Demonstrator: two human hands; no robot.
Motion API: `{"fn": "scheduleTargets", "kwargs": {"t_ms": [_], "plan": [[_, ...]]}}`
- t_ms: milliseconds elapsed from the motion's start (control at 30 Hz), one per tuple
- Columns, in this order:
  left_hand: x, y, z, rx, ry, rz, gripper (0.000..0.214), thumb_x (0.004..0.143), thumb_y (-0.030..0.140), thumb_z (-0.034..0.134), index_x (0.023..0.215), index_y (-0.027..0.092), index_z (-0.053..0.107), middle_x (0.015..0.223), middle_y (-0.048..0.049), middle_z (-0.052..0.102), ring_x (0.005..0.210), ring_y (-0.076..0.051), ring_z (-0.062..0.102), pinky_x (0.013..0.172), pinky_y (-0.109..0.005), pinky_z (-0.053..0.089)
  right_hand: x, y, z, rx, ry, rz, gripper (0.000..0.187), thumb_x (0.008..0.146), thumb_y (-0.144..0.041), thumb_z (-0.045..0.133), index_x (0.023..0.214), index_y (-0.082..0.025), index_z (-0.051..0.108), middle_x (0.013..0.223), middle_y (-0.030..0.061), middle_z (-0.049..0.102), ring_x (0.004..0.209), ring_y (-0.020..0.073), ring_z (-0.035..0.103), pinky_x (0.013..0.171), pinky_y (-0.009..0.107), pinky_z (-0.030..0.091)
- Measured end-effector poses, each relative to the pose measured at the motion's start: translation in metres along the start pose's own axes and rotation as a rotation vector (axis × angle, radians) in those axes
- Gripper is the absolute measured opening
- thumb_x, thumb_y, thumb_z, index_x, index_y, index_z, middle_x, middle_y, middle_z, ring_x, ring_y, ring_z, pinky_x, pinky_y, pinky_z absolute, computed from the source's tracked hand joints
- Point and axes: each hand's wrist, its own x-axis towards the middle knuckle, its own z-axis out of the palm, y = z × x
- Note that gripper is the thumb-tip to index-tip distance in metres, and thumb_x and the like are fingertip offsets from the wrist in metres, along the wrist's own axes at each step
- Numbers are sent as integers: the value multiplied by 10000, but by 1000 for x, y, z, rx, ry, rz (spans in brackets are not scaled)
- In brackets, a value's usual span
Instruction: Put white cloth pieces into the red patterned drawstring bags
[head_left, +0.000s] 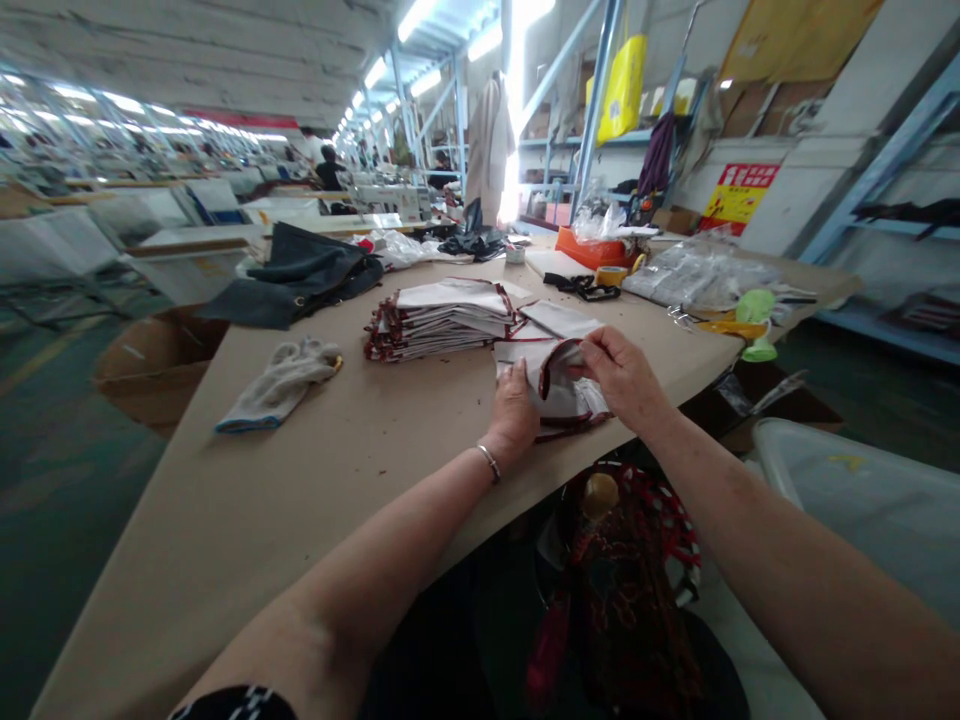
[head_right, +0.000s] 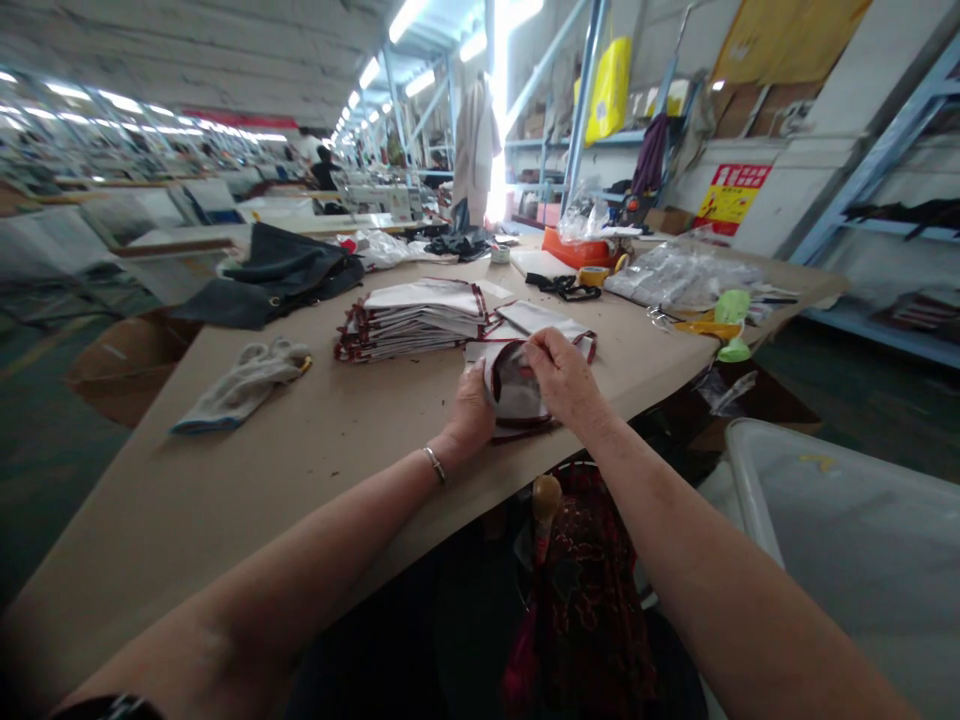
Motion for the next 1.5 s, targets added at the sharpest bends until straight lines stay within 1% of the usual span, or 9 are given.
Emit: {"fn": "scheduleTargets", "kwargs": {"t_ms": [133,200,300,433,633,800,867,1133,1500], "plan": [[-19,7,-33,32,-16,43,772,659,228,714,1352,156,380,1352,-181,466,1270,-353,421,1052,-537,369,-8,2,-9,179,82,154,266,791,-452,599,783,-219,471,758,-26,445,727,125,518,699,339,585],[-29,19,-50,16,53,78,745,685,327,722,1331,158,389,1336,-177,476,1263,-339,426,1056,-543,359,-18,5,-9,202,75,204,276,798,-468,581,801,-223,453,782,-18,464,746,132,529,699,347,588],[-39,38,-63,-45,113,125,629,732,331,692,1283,191,423,1316,-155,485,1267,-310,430,1045,-524,384,-31,7,-6,141,64,209,284,814,-472,566,788,-220,439,777,-17,448,723,123,501,706,345,588],[-43,50,-64,-97,148,126,574,737,243,679,1260,221,443,1385,-148,418,1272,-310,430,949,-487,485,-39,3,-1,82,24,172,285,820,-476,563,776,-212,466,728,-28,409,675,115,464,696,329,575],[-53,45,-78,-284,164,63,543,789,207,604,1296,233,411,1446,-144,333,1216,-251,487,770,-307,572,-49,-4,1,-122,-48,97,265,849,-444,536,757,-198,501,688,-26,440,645,126,470,641,296,504],[-64,35,-86,-256,173,119,488,815,213,556,1285,211,422,1371,-132,450,1291,-247,434,1046,-423,428,-64,-6,0,-377,-101,13,217,878,-373,480,758,-196,519,658,-22,475,639,135,456,618,278,385],[-64,31,-85,-251,173,138,465,816,204,547,1267,209,434,1349,-127,475,1286,-239,447,1078,-435,391,-68,-6,-1,-397,-119,16,211,882,-372,474,771,-198,520,658,-24,480,639,136,459,622,277,373],[-66,24,-85,-359,80,95,369,843,221,538,1208,208,491,1225,-108,587,1166,-218,551,998,-393,462,-71,1,0,-387,-136,67,215,878,-395,482,784,-206,524,684,-11,524,666,154,499,647,284,402],[-65,20,-84,-494,79,-18,259,853,260,549,1097,178,572,1045,-82,652,980,-175,617,898,-339,500,-76,6,1,-368,-167,112,219,876,-409,482,795,-212,531,703,4,572,699,181,568,687,318,437]]}}
